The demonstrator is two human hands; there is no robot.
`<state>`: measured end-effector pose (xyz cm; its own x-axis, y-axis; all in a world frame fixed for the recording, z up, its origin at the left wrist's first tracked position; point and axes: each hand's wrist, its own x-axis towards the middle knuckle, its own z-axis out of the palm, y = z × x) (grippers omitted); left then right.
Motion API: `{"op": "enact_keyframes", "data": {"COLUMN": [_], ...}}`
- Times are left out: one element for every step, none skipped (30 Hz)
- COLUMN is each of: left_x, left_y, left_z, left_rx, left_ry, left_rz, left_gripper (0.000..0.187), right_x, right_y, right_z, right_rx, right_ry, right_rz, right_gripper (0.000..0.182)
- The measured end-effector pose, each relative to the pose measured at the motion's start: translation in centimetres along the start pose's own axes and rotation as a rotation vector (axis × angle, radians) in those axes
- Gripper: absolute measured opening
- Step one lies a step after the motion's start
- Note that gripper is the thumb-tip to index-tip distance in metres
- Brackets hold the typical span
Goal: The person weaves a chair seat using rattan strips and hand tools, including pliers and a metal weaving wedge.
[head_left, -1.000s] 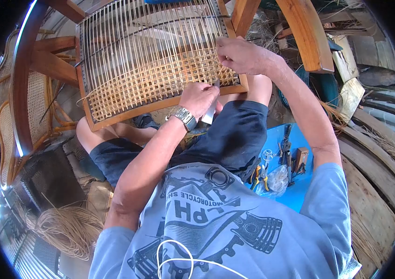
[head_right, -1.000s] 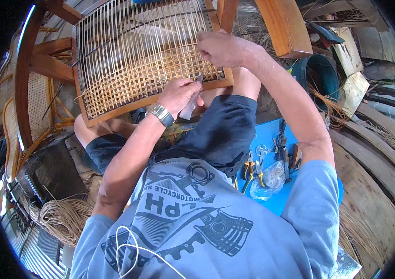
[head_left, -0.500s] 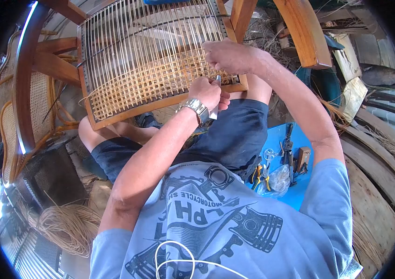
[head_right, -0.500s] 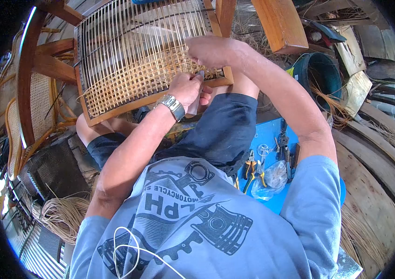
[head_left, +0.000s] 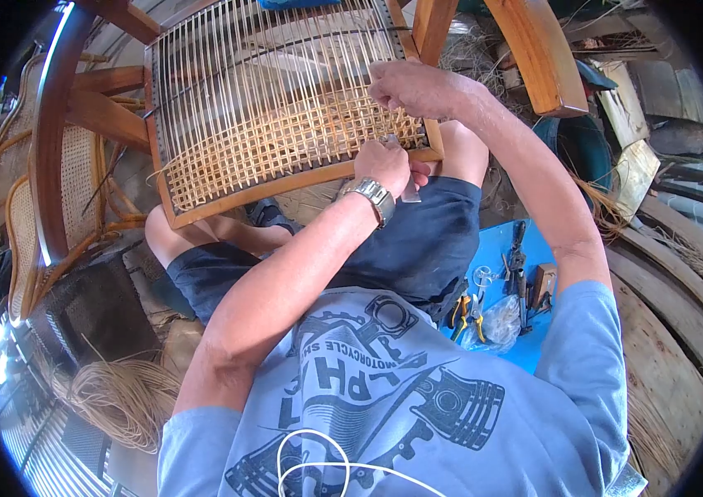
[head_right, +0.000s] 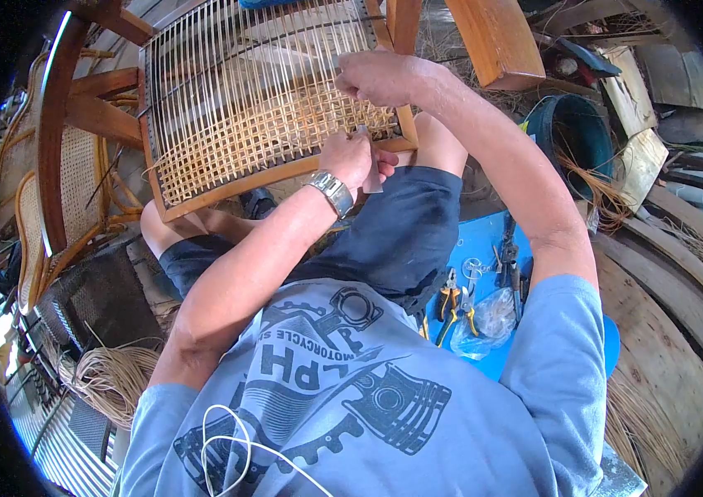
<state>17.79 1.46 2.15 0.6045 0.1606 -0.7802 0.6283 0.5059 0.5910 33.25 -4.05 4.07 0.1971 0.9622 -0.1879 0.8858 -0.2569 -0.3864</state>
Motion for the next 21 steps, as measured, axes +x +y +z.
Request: {"op": "enact_keyframes", "data": {"left_x": [0.2,0.4,0.2,0.0,-0.3,-0.5,-0.7,-0.5,-0.3,-0.2,-0.2,0.1,0.5,0.8,0.7,0.7,0.7,0.5,0.0,0.5,1.0], "left_y": [-0.1,-0.2,0.0,0.2,0.3,0.5,0.8,0.9,1.1,1.3,1.4,1.5,1.9,2.2,2.7,3.1,3.6,4.1,4.5,4.3,4.1], "left_z": [0.0,-0.1,-0.1,-0.2,-0.2,-0.3,-0.5,-1.0,-1.6,-2.1,-2.3,-2.7,-3.3,-3.7,-3.9,-3.8,-3.7,-3.4,-2.9,-2.9,-2.9], "left_rx": [0.045,0.045,0.042,0.039,0.042,0.050,0.057,0.059,0.117,0.176,0.185,0.186,0.355,0.524,0.665,0.666,0.694,0.722,0.828,0.828,0.962], "left_ry": [-0.005,-0.002,-0.005,-0.009,-0.009,0.008,0.024,0.025,-0.020,-0.066,-0.038,-0.038,-0.071,-0.104,-0.106,-0.104,-0.062,-0.019,0.023,0.025,0.024], "left_rz": [0.018,0.018,0.007,-0.004,-0.005,-0.020,-0.034,-0.033,-0.034,-0.036,-0.067,-0.066,-0.067,-0.067,-0.054,-0.053,-0.053,-0.053,-0.021,-0.016,0.039], "left_gripper": [0.034,0.034,0.034,0.034,0.034,0.033,0.031,0.031,0.029,0.027,0.026,0.026,0.028,0.031,0.039,0.039,0.043,0.048,0.051,0.051,0.052], "right_x": [0.1,0.2,0.3,0.4,0.4,0.4,0.3,0.3,0.2,0.0,-0.2,-0.4,-0.6,-0.7,-0.9,-1.2,-1.4,-1.6,-2.1,-2.3,-2.5], "right_y": [0.0,-0.1,-0.2,-0.3,-0.3,-0.2,0.0,0.1,0.1,0.2,0.3,0.2,0.0,-0.1,0.2,0.5,0.9,0.4,-0.1,-0.4,-0.3], "right_z": [0.0,0.1,0.1,0.1,0.1,0.3,0.4,0.5,0.6,0.7,0.8,0.8,1.0,1.1,1.5,1.9,2.2,1.8,1.4,1.0,1.1], "right_rx": [0.026,0.052,0.054,0.038,0.023,0.024,0.022,0.021,0.022,0.053,0.082,0.082,0.067,0.051,0.049,0.061,0.072,0.070,0.157,0.241,0.238], "right_ry": [-0.003,-0.005,-0.003,-0.026,-0.048,-0.047,-0.052,-0.058,-0.055,-0.057,-0.060,-0.058,-0.067,-0.075,-0.073,-0.032,0.008,0.012,-0.022,-0.056,-0.054], "right_rz": [-0.028,-0.055,-0.056,-0.056,-0.054,-0.053,-0.058,-0.063,-0.064,-0.045,-0.025,-0.025,-0.040,-0.056,-0.057,-0.069,-0.082,-0.084,0.000,0.084,0.083], "right_gripper": [0.015,0.015,0.015,0.015,0.015,0.015,0.014,0.014,0.014,0.013,0.014,0.014,0.013,0.012,0.012,0.010,0.009,0.009,0.007,0.009,0.009]}}
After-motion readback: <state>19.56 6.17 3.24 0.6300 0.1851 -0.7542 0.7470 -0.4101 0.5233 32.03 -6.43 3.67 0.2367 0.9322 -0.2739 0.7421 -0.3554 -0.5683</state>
